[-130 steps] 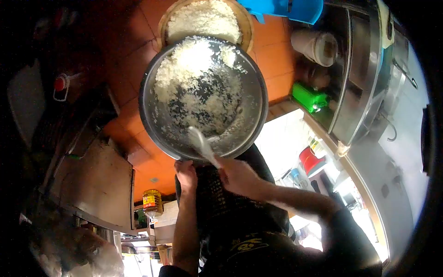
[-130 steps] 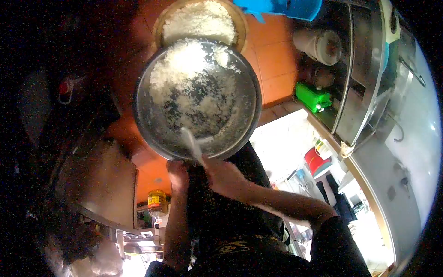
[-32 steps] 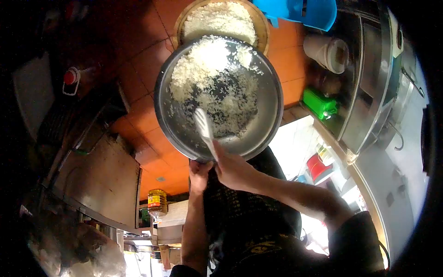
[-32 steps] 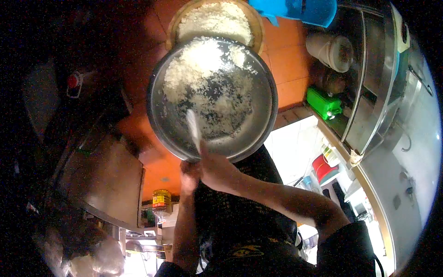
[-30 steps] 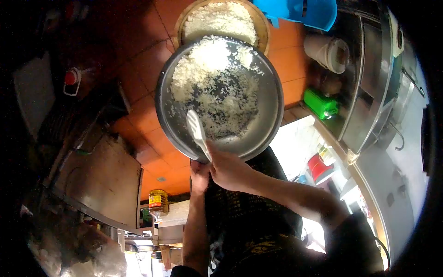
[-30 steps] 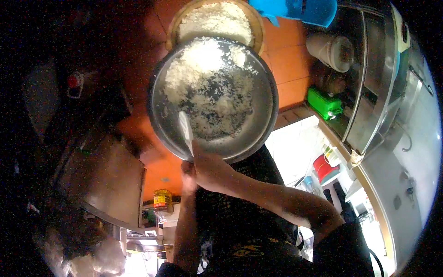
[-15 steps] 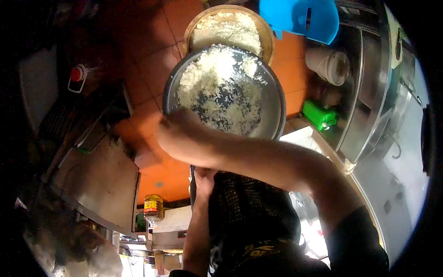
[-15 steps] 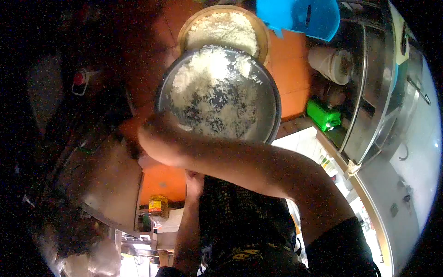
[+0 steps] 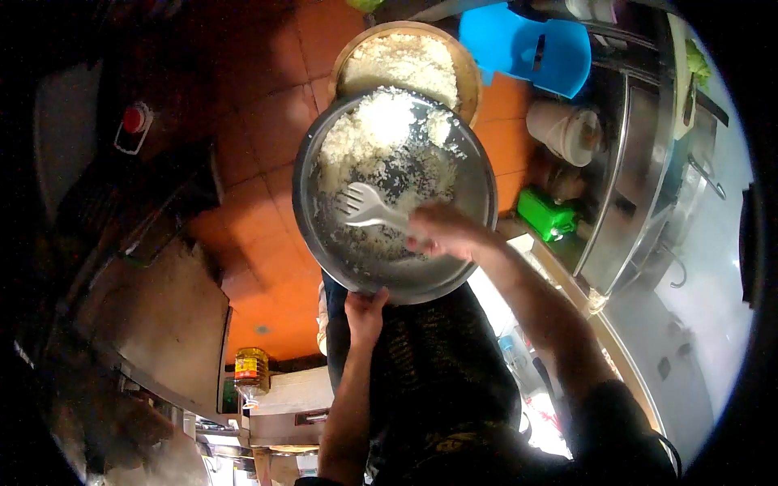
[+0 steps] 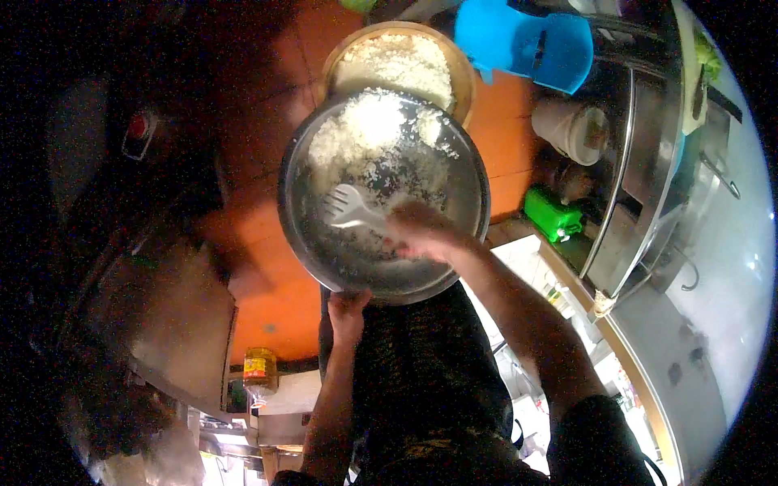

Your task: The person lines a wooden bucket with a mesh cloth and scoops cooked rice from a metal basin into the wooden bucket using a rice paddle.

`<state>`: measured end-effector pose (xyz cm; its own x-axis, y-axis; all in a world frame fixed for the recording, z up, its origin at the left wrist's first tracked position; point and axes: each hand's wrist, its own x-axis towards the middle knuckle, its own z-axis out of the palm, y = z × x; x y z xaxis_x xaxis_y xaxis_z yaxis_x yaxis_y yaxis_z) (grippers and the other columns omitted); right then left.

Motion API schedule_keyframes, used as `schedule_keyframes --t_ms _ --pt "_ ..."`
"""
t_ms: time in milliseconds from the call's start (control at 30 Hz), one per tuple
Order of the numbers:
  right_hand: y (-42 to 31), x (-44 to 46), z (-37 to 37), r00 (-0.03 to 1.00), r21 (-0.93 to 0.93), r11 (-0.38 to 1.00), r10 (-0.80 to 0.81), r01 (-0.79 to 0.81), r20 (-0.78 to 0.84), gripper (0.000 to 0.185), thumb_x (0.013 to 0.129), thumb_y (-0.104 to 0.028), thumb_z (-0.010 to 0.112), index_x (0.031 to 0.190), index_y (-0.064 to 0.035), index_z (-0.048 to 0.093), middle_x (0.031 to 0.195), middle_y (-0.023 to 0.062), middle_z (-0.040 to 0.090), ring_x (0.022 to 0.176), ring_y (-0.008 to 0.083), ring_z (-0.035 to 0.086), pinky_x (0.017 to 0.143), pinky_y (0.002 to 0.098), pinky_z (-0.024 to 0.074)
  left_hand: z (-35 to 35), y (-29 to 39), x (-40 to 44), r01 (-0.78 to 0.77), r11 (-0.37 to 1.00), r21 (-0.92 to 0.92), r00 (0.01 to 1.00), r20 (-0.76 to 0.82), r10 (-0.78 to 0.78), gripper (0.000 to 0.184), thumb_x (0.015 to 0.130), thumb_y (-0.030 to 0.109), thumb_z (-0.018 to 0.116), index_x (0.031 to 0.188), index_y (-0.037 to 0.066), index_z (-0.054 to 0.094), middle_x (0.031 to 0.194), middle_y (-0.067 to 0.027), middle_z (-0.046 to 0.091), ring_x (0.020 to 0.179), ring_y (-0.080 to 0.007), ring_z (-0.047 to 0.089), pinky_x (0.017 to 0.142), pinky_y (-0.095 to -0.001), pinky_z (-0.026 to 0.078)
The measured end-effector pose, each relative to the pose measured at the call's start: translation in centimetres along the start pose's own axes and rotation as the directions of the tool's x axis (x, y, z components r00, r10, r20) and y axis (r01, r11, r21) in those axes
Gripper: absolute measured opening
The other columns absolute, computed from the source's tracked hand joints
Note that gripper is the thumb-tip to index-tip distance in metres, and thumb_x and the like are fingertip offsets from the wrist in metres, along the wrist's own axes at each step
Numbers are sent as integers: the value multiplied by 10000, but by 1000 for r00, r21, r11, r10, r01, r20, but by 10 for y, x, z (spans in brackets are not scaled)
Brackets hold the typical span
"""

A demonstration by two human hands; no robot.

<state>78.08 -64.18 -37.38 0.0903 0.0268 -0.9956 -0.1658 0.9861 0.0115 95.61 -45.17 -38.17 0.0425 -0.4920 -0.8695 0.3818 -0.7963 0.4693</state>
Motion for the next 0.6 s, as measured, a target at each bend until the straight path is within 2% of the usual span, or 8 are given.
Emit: schedule_keyframes --t_ms 67,133,200,233,333,367,467,600 --pt "36 -5 2 986 315 942 71 -116 151 187 900 -138 475 1001 -1 551 710 41 560 470 93 462 407 218 372 3 -2 0 -23 1000 12 999 -28 23 267 777 -38 649 1028 4 569 1008 -57 621 937 -166 577 817 -298 487" --pt "68 16 12 854 600 704 18 -380 520 201 917 -139 450 999 15 550 641 5 497 452 67 418 381 201 323 7 2 -1 -49 997 52 997 -65 53 229 777 -47 645 988 5 572 942 -45 624 874 -149 583 770 -275 498" --pt "69 25 45 883 657 647 54 -387 467 292 968 -190 382 1114 26 513 638 -24 458 435 23 330 365 178 261 0 -7 -2 -12 999 46 999 -50 14 258 794 -2 676 1028 -7 567 954 -51 635 858 -146 586 759 -283 482" --pt "65 39 59 883 717 584 -3 -380 470 274 971 -196 372 1077 5 524 613 -35 444 427 27 328 360 185 256 -4 -10 -1 8 999 41 999 -39 -7 278 803 20 692 1048 -12 564 960 -55 641 851 -145 587 754 -288 474" --pt "61 84 83 893 853 415 -173 -317 416 231 975 -203 360 971 -53 536 579 -54 424 410 40 325 355 193 250 1 8 0 22 962 273 1000 -11 -20 276 798 24 694 1034 -25 558 936 -54 647 838 -144 585 750 -297 474" --pt "60 92 87 895 889 352 -225 -293 385 223 975 -204 360 937 -72 536 574 -57 421 406 43 325 356 195 250 -7 -6 2 -18 956 291 1000 -8 21 269 788 20 694 1015 -35 560 901 -56 650 821 -145 586 744 -300 472" --pt "37 97 89 946 947 242 -194 -209 258 215 972 -201 357 843 -107 501 576 -50 424 397 51 325 353 197 245 29 33 -7 -11 991 134 985 -171 34 240 779 9 691 984 -31 573 885 -65 651 800 -150 592 728 -289 478" --pt "26 115 72 969 970 226 -202 -94 141 231 969 -195 335 810 -108 479 576 -36 427 395 58 324 351 200 244 20 22 -5 7 996 86 995 -95 1 234 792 -7 658 1009 -26 573 913 -69 646 783 -159 601 671 -301 499"
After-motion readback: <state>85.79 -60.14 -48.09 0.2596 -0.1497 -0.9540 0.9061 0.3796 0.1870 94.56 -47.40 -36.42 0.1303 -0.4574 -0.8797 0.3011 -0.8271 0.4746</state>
